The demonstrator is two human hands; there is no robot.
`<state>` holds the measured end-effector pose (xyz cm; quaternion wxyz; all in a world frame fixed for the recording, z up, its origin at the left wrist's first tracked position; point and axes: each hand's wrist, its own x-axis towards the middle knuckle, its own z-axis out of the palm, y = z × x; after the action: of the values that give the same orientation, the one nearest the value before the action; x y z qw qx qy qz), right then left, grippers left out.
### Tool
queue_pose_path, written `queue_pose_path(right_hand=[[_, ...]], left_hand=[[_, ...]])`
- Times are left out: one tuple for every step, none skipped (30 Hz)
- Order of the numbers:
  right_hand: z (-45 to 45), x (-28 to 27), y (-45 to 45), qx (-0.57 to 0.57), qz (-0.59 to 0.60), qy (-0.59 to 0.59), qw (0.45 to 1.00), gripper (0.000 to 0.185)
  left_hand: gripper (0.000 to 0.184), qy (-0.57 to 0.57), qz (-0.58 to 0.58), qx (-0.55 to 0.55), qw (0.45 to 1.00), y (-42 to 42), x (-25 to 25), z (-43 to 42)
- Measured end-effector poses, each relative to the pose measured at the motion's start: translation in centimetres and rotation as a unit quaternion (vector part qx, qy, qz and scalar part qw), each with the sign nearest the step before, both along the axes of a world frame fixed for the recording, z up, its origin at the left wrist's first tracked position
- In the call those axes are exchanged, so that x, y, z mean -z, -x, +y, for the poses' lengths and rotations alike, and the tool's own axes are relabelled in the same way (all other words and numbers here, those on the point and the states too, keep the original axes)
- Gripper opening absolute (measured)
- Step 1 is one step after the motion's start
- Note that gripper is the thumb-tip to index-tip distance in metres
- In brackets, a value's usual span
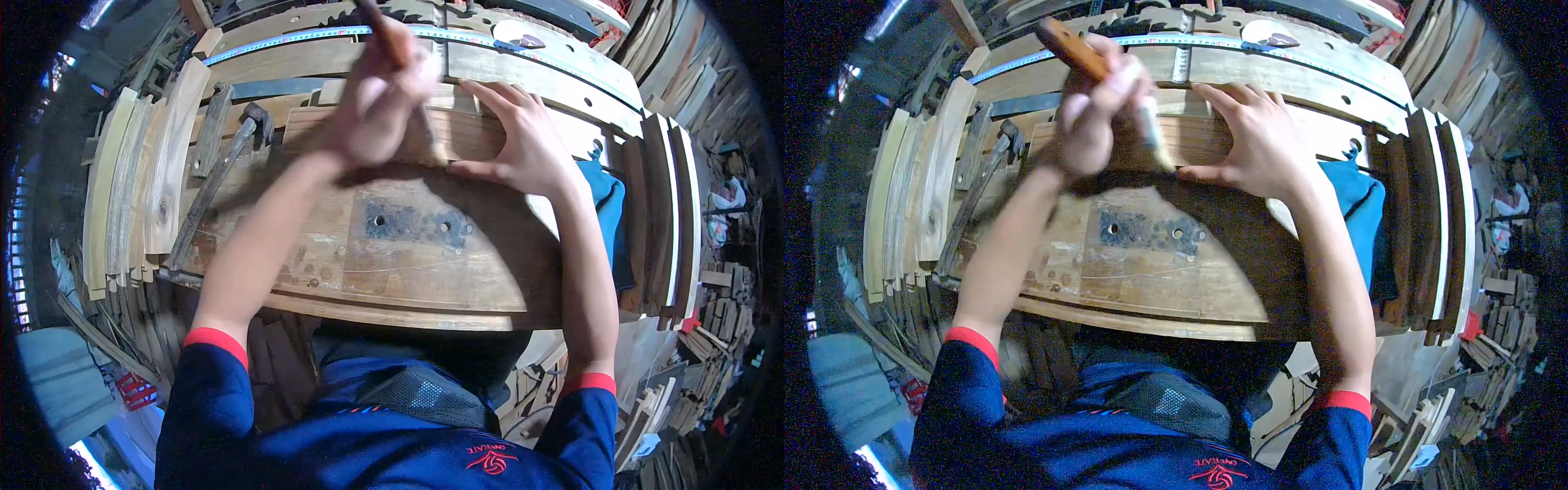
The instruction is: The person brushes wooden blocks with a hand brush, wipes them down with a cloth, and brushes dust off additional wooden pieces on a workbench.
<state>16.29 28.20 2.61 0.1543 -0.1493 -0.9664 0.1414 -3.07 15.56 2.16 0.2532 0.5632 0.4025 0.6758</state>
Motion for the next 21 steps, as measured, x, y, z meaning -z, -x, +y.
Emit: queue_pose_path(right_hand=[[-0.2,-0.3,0.0,0.005,-0.007,0.004,1.000,0.101],[-0.3,-0.5,-0.1,0.012,-0.014,0.009,1.000,0.101],[-0.3,-0.3,-0.1,0.010,-0.010,0.003,1.000,0.101],[-0.1,-0.1,-0.1,0.008,-0.007,-0.004,1.000,0.101],[0.0,0.0,-0.1,0.005,-0.005,-0.010,1.000,0.101],[-0.1,-0.1,-0.2,0.005,-0.006,-0.009,1.000,0.101],[-0.1,-0.2,-0.1,0.005,-0.008,-0.008,1.000,0.101],[-0.2,-0.3,0.0,0.003,-0.009,-0.007,1.000,0.101],[-0.1,-0.1,0.0,-0.003,0.000,-0.015,1.000,0.100],[0.1,0.2,0.0,-0.010,0.009,-0.023,1.000,0.100],[0.2,0.4,0.0,-0.017,0.019,-0.032,0.999,0.100],[0.2,0.3,0.1,-0.016,0.019,-0.032,0.999,0.100],[0.1,0.3,0.0,-0.014,0.019,-0.031,0.999,0.101],[0.1,0.2,0.0,-0.011,0.020,-0.031,0.999,0.101],[0.1,0.2,0.0,-0.008,0.016,-0.030,0.999,0.101],[0.0,0.1,0.0,-0.004,0.011,-0.028,1.000,0.101],[-0.1,0.0,-0.1,0.001,0.005,-0.026,1.000,0.101],[-0.2,0.0,-0.2,0.007,-0.001,-0.024,1.000,0.101],[-0.2,0.0,-0.2,0.005,0.000,-0.022,1.000,0.101],[-0.1,0.1,-0.2,0.003,0.002,-0.020,1.000,0.100],[0.0,0.2,-0.1,0.001,0.004,-0.019,1.000,0.100]], left_hand=[[0.029,0.024,0.098,-0.092,0.991,2.4,0.3,-0.3],[0.043,0.111,0.154,-0.128,0.973,4.0,-1.1,-1.1],[0.046,0.125,0.250,-0.166,0.946,5.2,-2.2,-1.6],[0.049,0.137,0.344,-0.203,0.907,6.1,-2.8,-2.0],[0.051,0.177,0.366,-0.224,0.886,6.8,-1.8,-2.2],[0.051,0.119,0.336,-0.195,0.914,6.7,-1.0,-1.9],[0.051,0.061,0.305,-0.165,0.936,6.2,-0.3,-1.5],[0.050,0.003,0.272,-0.135,0.953,5.7,0.3,-1.0],[0.048,-0.018,0.219,-0.113,0.969,3.7,-0.3,-1.2],[0.050,-0.096,0.195,-0.137,0.966,1.8,-0.7,-0.3],[0.049,-0.094,0.185,-0.160,0.965,2.3,0.4,0.3],[0.044,-0.046,0.186,-0.175,0.966,2.0,0.3,0.0],[0.039,0.004,0.188,-0.188,0.964,1.6,0.2,-0.3],[0.029,0.023,0.139,-0.166,0.976,1.8,0.9,-0.1],[0.027,0.012,0.212,-0.237,0.948,2.5,0.5,-0.1],[0.026,0.002,0.283,-0.304,0.910,3.1,-0.5,-0.5],[0.031,0.056,0.313,-0.325,0.891,3.7,-1.7,-1.3],[0.030,0.268,0.348,-0.362,0.822,5.9,-1.5,-2.5],[0.030,0.198,0.457,-0.400,0.770,5.4,-2.4,-2.5],[0.029,0.123,0.555,-0.430,0.701,4.8,-3.4,-2.9],[0.026,0.220,0.528,-0.411,0.710,4.1,-4.0,-3.0]])
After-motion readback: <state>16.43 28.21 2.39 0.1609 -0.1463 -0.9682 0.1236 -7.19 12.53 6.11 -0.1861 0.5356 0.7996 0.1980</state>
